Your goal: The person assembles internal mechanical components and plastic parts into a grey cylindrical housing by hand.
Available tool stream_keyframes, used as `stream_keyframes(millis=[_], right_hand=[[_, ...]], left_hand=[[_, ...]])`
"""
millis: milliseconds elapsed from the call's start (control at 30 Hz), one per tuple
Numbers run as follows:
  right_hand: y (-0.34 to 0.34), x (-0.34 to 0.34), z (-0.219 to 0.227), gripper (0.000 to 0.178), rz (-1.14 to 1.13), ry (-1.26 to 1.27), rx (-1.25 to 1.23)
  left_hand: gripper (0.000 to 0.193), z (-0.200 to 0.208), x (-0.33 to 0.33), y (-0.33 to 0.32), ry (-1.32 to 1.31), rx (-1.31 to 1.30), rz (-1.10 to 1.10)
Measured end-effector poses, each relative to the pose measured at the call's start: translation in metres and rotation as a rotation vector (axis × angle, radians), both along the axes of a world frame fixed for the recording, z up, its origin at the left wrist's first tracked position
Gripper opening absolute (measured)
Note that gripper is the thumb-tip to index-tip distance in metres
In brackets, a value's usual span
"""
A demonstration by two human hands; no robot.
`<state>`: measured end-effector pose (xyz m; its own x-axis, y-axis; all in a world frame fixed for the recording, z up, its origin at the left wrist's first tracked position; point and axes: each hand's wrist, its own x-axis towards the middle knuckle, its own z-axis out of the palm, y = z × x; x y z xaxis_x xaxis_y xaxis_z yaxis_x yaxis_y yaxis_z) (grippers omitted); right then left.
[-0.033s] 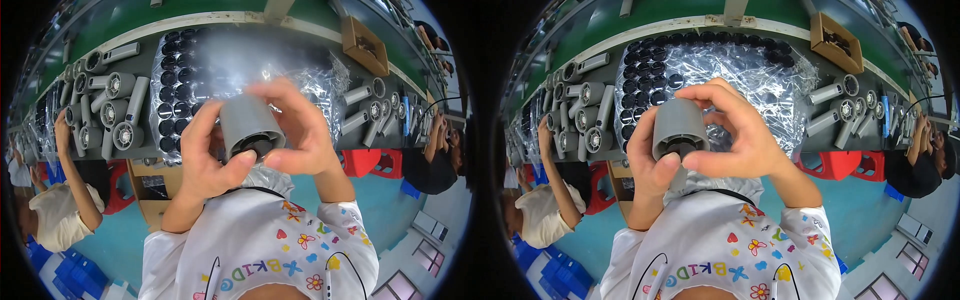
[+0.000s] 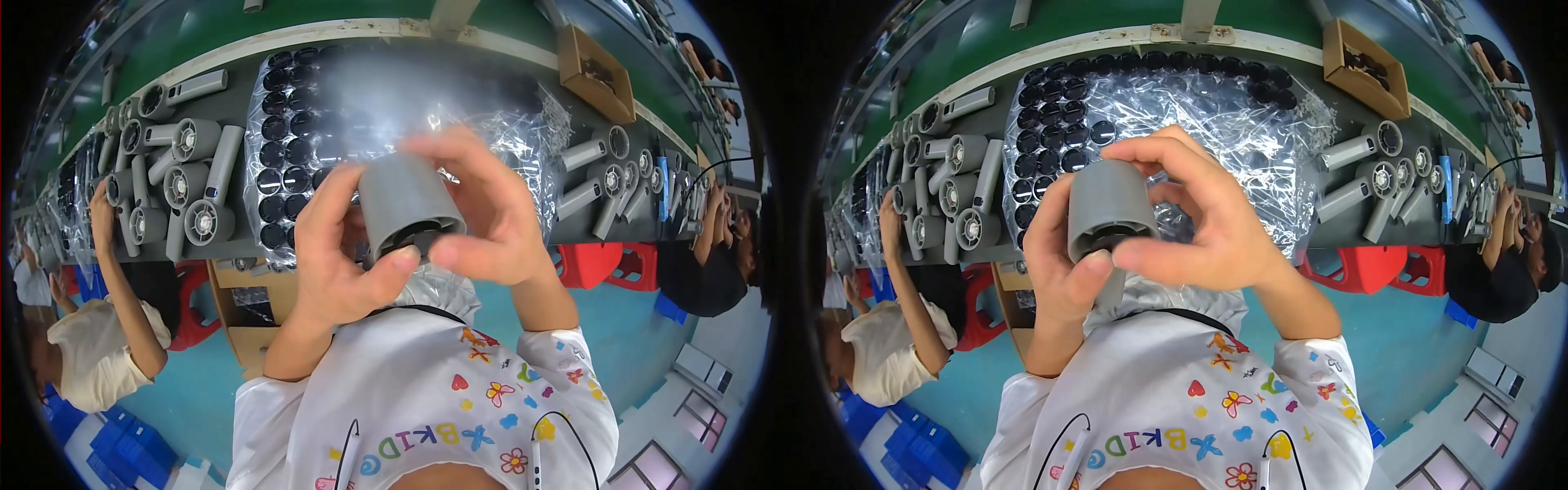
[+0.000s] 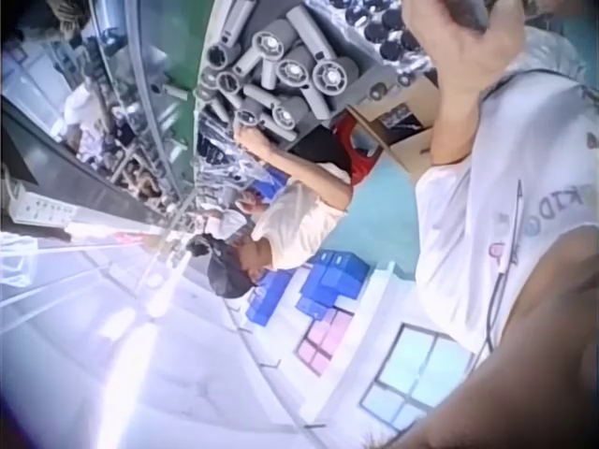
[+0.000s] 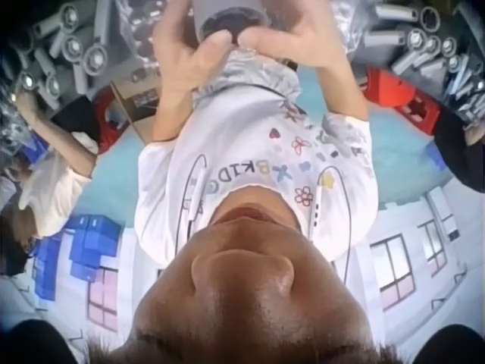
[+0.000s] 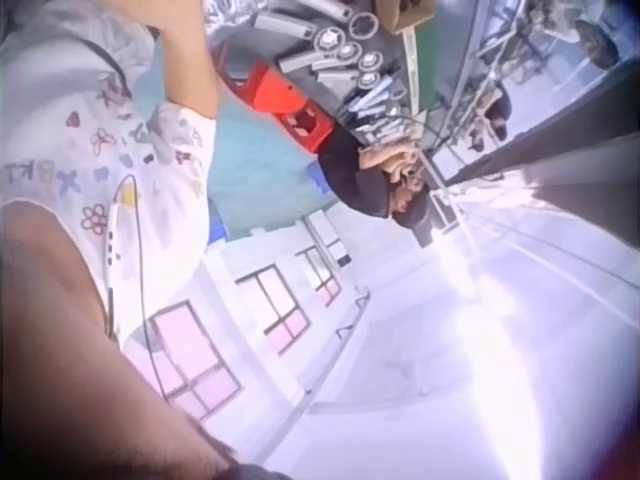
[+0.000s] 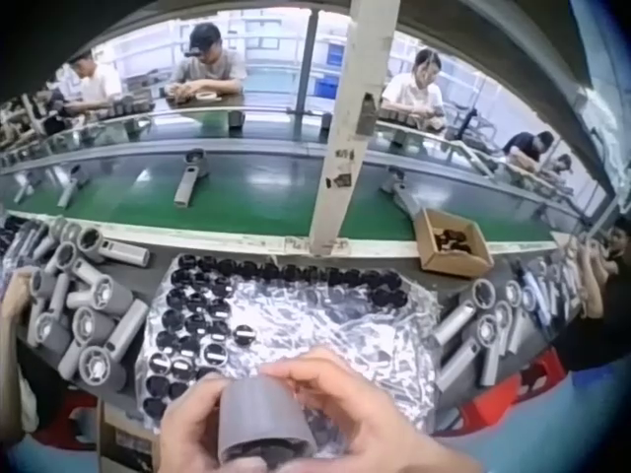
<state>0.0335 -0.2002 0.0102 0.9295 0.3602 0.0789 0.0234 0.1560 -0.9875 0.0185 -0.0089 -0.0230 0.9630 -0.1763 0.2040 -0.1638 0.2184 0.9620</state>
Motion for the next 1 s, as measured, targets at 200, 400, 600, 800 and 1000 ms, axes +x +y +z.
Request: stream_keyframes(millis=[200, 400, 600, 800, 1000], right_hand=[[0.008, -0.003, -0.003, 0.078, -0.037, -0.011, 0.065], [0.001, -0.012, 0.000, 0.073, -0.053, -0.220, -0.140], [0.005, -0.001, 0.005, 0.077, 0.008, -0.109, -0.071], [-0.003, -0.005, 0.009, 0.072, 0.009, -0.146, -0.207], [-0.030, 0.005, 0.007, 0.075, -0.016, -0.209, -0.278]], left_hand=[[0.073, 0.007, -0.002, -0.006, -0.005, -0.092, 0.022], [0.074, -0.007, -0.004, 0.013, -0.223, 0.139, -0.070], [0.074, 0.011, -0.011, 0.006, 0.091, -0.127, -0.023], [0.085, 0.007, -0.014, 0.007, 0.032, 0.112, 0.038], [0.085, 0.020, 0.016, 0.005, 0.135, 0.158, -0.168]])
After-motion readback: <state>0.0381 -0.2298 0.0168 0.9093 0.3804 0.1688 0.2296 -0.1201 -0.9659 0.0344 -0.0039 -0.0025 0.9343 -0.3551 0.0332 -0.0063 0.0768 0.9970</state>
